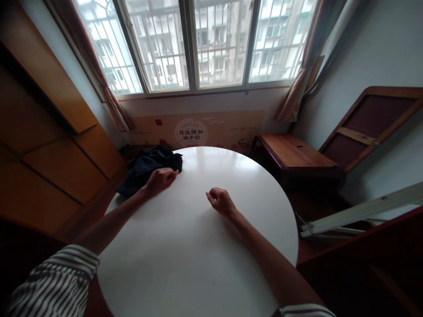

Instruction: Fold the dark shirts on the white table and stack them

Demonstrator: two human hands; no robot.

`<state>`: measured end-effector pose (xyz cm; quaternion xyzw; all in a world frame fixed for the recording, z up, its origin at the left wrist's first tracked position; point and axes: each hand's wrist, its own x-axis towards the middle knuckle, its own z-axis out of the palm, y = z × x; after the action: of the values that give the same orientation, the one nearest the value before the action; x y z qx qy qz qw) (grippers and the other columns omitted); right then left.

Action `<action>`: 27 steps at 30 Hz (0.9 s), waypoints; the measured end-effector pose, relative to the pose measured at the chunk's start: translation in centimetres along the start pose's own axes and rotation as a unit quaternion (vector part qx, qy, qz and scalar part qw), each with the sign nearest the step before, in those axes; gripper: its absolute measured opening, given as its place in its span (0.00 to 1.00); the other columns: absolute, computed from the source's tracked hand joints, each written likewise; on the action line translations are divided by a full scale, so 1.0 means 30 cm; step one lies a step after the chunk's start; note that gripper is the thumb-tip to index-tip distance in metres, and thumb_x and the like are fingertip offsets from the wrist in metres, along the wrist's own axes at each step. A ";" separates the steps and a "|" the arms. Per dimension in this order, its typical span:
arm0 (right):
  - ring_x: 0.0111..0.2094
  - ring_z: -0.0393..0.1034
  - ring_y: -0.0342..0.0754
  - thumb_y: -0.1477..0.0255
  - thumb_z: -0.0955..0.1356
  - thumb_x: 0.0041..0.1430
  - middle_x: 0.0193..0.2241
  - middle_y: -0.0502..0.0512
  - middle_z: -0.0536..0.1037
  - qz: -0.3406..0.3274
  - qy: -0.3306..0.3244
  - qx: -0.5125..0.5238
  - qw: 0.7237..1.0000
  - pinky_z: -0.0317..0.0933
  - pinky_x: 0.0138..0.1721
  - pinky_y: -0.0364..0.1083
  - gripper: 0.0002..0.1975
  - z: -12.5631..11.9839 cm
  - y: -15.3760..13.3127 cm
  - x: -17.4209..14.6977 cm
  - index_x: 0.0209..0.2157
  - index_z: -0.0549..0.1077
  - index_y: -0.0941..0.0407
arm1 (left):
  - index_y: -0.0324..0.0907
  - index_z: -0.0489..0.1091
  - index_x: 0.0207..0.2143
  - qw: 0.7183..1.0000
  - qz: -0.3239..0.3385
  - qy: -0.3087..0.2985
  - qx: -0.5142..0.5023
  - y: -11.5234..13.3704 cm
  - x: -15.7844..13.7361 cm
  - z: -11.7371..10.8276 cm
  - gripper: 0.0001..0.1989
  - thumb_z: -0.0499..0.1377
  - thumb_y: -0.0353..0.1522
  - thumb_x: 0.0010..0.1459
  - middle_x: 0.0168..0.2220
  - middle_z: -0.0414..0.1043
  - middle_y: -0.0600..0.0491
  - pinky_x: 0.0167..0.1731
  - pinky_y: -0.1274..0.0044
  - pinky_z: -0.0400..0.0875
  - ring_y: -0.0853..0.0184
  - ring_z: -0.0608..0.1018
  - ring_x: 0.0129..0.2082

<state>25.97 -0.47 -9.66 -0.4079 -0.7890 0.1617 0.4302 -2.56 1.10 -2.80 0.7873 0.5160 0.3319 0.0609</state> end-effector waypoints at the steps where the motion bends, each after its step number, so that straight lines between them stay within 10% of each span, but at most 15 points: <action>1: 0.20 0.57 0.43 0.65 0.64 0.63 0.17 0.48 0.65 -0.001 0.005 -0.017 1.000 0.54 0.25 0.44 0.18 -0.013 0.005 0.004 0.19 0.64 0.54 | 0.40 0.67 0.21 0.999 0.040 -0.027 0.005 0.014 -0.031 0.030 0.21 0.56 0.42 0.65 0.24 0.67 0.53 0.30 0.77 0.69 0.70 0.71 0.25; 9: 0.21 0.57 0.42 0.68 0.63 0.64 0.20 0.49 0.66 0.001 -0.015 -0.097 0.995 0.53 0.27 0.43 0.17 -0.023 0.050 -0.002 0.21 0.63 0.55 | 0.41 0.66 0.24 0.989 0.124 -0.061 -0.057 0.040 -0.221 0.170 0.20 0.48 0.36 0.69 0.26 0.67 0.53 0.29 0.78 0.67 0.71 0.69 0.24; 15: 0.30 0.67 0.47 0.73 0.62 0.66 0.28 0.56 0.73 -0.041 -0.121 -0.237 0.963 0.59 0.37 0.45 0.13 0.019 0.001 -0.035 0.27 0.71 0.57 | 0.41 0.73 0.47 0.978 0.143 -0.129 -0.080 0.039 -0.219 0.141 0.16 0.47 0.36 0.69 0.46 0.74 0.44 0.49 0.69 0.73 0.62 0.77 0.46; 19: 0.40 0.70 0.53 0.65 0.64 0.66 0.37 0.61 0.76 -0.064 -0.144 -0.223 0.962 0.63 0.45 0.50 0.13 -0.012 -0.023 -0.086 0.37 0.75 0.58 | 0.40 0.58 0.65 0.973 0.165 -0.160 -0.009 0.026 -0.226 0.140 0.29 0.53 0.43 0.66 0.64 0.60 0.41 0.64 0.63 0.59 0.56 0.61 0.66; 27: 0.70 0.40 0.64 0.37 0.61 0.54 0.69 0.73 0.46 -0.047 -0.234 -0.229 0.944 0.41 0.67 0.61 0.58 -0.055 -0.018 -0.173 0.70 0.43 0.66 | 0.36 0.37 0.71 0.951 0.123 -0.268 0.090 0.001 -0.236 0.154 0.58 0.53 0.63 0.53 0.71 0.35 0.37 0.67 0.59 0.43 0.52 0.43 0.71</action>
<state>28.59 -5.02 -11.22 -0.4086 -0.9014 0.0471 0.1351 -1.58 -3.80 -9.62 0.9068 0.4077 0.0660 0.0842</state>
